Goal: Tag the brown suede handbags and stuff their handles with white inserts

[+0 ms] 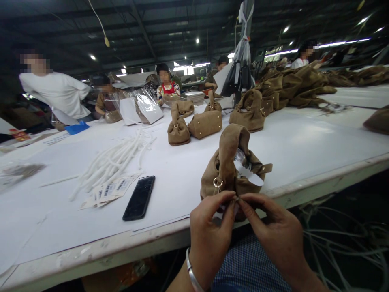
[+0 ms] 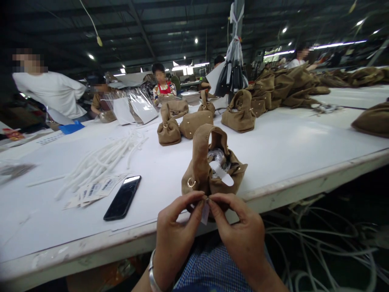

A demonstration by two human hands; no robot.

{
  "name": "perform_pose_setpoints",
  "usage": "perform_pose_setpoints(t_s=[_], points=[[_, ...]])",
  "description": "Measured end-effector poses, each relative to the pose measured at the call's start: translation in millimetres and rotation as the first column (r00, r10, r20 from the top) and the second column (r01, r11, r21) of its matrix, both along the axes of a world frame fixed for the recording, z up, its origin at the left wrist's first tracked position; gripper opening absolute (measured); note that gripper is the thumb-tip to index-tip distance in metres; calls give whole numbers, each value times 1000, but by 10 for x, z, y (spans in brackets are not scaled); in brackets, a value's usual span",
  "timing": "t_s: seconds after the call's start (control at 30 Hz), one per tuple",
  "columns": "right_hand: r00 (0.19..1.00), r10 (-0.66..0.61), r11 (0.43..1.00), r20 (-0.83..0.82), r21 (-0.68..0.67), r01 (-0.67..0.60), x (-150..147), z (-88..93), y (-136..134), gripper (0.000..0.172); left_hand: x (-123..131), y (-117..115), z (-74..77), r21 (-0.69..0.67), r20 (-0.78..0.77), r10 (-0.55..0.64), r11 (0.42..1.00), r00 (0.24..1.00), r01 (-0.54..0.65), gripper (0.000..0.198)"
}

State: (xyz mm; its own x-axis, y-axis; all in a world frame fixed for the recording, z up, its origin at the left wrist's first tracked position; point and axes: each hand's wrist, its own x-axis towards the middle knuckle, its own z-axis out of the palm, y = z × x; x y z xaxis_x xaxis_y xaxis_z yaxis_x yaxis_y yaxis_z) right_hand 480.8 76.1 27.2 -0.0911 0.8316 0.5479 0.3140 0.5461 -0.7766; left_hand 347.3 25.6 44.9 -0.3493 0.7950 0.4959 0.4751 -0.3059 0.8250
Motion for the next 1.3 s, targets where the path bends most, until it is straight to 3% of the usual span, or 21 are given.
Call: perform_pose_setpoints(t_s=[0.17, 0.37, 0.47, 0.6, 0.73, 0.87, 0.97, 1.07, 1.13, 1.2, 1.3], points=[[999, -13, 1000, -36, -19, 12, -80, -37, -44, 5, 118, -69, -110, 99, -38, 60, 994, 997, -55, 31], [999, 39, 999, 1, -19, -39, -78, 5, -19, 7, 37, -34, -263, 103, -106, 102, 990, 989, -91, 41], [999, 27, 999, 22, -18, -26, 0, -44, -12, 17, -21, 0, -418, 73, -134, 193, 980, 972, -185, 56], [996, 44, 999, 83, -6, -44, 118, -204, -34, 25, -151, 24, -569, -21, -122, 138, 990, 983, -141, 57], [984, 109, 993, 139, 40, -115, 160, -329, -97, 25, -287, -53, -516, -61, 0, 89, 994, 996, -89, 33], [964, 238, 971, 120, -67, -231, 118, -308, -208, 41, -241, -166, -313, -131, 295, 30, 991, 955, 9, 24], [911, 413, 872, -17, -281, -401, 75, -209, -267, 54, -113, -169, -204, -107, 400, -36, 991, 916, 85, 22], [821, 490, 658, -293, -494, -569, 56, -101, -247, 66, -11, -96, -194, -77, 397, -62, 992, 916, 101, 23], [771, 494, 549, -402, -544, -635, 66, -40, -188, 73, 21, -34, -215, -53, 388, -79, 993, 918, 108, 25], [754, 513, 511, -411, -559, -653, 99, 27, -112, 74, 26, 16, -232, -25, 417, -116, 990, 901, 139, 32], [740, 571, 491, -357, -573, -656, 190, 175, 6, 59, 0, 56, -237, 24, 559, -180, 979, 809, 201, 42]])
